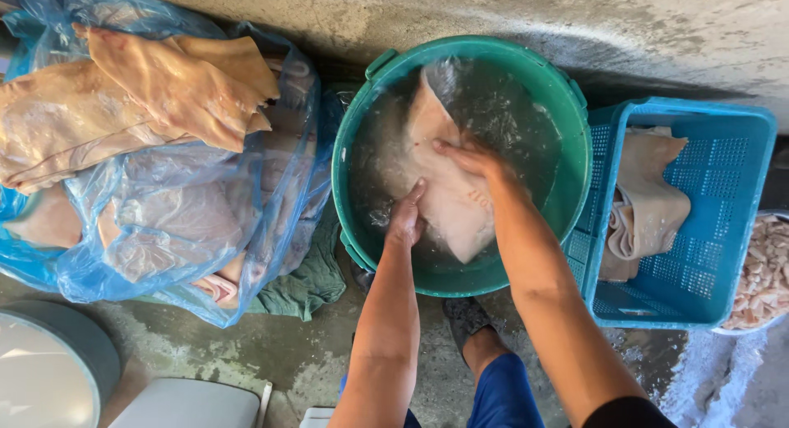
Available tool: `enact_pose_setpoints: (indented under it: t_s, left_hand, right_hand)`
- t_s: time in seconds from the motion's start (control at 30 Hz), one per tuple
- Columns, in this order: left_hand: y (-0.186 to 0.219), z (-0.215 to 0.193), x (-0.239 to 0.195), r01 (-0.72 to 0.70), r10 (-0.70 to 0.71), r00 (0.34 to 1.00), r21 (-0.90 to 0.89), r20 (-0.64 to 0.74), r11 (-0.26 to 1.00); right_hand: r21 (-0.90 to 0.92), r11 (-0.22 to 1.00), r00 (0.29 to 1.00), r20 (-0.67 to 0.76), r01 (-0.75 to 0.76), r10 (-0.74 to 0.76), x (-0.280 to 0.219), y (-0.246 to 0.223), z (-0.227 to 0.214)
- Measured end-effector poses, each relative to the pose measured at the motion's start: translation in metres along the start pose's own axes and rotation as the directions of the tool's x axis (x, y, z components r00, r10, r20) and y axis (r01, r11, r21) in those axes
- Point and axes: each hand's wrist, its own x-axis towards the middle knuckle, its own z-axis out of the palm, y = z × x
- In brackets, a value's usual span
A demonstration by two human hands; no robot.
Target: The person washes large, flat, beige sheets of food by hand in a green bucket filled with water. They repeatedly submerge, rub, and rinse the sheets, then transfer them to a blue plastic basket. A large bag of similar food items and a bowl of chopped pieces are visible nearby.
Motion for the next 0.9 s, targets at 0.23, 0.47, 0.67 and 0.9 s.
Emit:
enact_pose_setpoints:
  t_s: [0.23,0.47,0.67,0.9]
  left_hand:
    - [-0.038,0.007,-0.036,-0.197,0.313,0.903,0.361,-0.295,0.911]
    - [-0.030,0.052,-0.114,-0.401,0.669,0.716,0.666,-0.200,0.629]
    - [0.029,0.131,-0.186,-0.690,0.827,0.513,0.683,0.230,0.239]
    - [0.090,0.266,-0.321,-0.789,0.613,0.608,0.469,0.505,0.396]
  right_hand:
    - [0.117,0.959,0.873,0.452,-0.259,0.181,-0.034,0.060,-0.017]
    - [0.196,0.956,0.896,-0.429,0.220,-0.118,-0.135,0.093,0.026]
    - [0.276,0.870,0.744,-0.653,0.408,-0.142,-0.236,0.019,-0.044]
    - [0.296,0.727,0.577,-0.799,0.619,-0.167,-0.354,-0.047,-0.152]
